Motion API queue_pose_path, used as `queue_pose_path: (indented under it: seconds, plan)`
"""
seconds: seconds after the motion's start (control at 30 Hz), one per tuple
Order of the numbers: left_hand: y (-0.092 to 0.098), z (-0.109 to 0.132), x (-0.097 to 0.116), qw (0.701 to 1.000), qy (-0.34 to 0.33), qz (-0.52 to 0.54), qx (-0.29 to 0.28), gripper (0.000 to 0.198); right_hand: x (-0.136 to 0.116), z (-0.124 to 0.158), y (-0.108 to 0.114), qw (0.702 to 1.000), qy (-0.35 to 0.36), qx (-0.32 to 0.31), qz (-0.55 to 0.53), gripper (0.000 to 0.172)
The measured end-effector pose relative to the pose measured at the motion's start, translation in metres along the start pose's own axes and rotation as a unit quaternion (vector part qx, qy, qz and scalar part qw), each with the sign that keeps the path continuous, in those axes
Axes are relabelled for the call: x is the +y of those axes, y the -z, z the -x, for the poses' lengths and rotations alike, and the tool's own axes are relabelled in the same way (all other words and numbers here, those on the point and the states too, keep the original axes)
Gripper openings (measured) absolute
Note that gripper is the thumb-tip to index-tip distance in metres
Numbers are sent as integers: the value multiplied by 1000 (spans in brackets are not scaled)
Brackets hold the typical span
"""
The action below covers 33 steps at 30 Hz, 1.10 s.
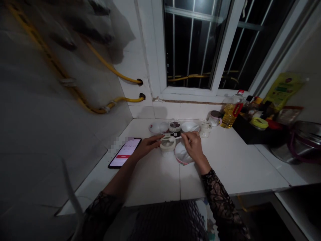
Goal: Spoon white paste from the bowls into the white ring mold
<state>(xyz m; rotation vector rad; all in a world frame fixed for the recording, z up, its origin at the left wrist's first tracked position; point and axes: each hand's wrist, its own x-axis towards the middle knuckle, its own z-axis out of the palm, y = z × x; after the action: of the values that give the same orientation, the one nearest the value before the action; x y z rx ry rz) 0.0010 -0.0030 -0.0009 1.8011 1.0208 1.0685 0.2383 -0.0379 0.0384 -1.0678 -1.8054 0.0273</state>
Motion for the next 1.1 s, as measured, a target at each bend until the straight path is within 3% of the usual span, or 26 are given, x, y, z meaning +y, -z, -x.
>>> queue_pose_path:
  seconds: [0.1,0.17,0.27,0.43,0.57,0.73,1.1]
  plan:
    - [0,0,-1,1000,3,-7,2,52,12,1,11,992,-113,14,-46,46]
    - [0,0,-2,1000,3,-6,0,52,22,2,18,989,-141,16,-35,46]
    - [-1,0,-3,1000,2,-3,0,51,34,2,26,993,-97,-19,67,43]
    - [0,-1,-5,1000,2,6,3,50,33,2,20,969,10,-175,171,36]
    - [0,-1,-7,1000,1,2,4,49,23,3,17,961,42,-250,111,40]
    - [0,0,-7,1000,6,0,7,51,18,6,20,945,-8,-324,-41,45]
    - [1,0,-3,1000,-5,-3,1,48,33,3,20,926,-260,-217,-167,46]
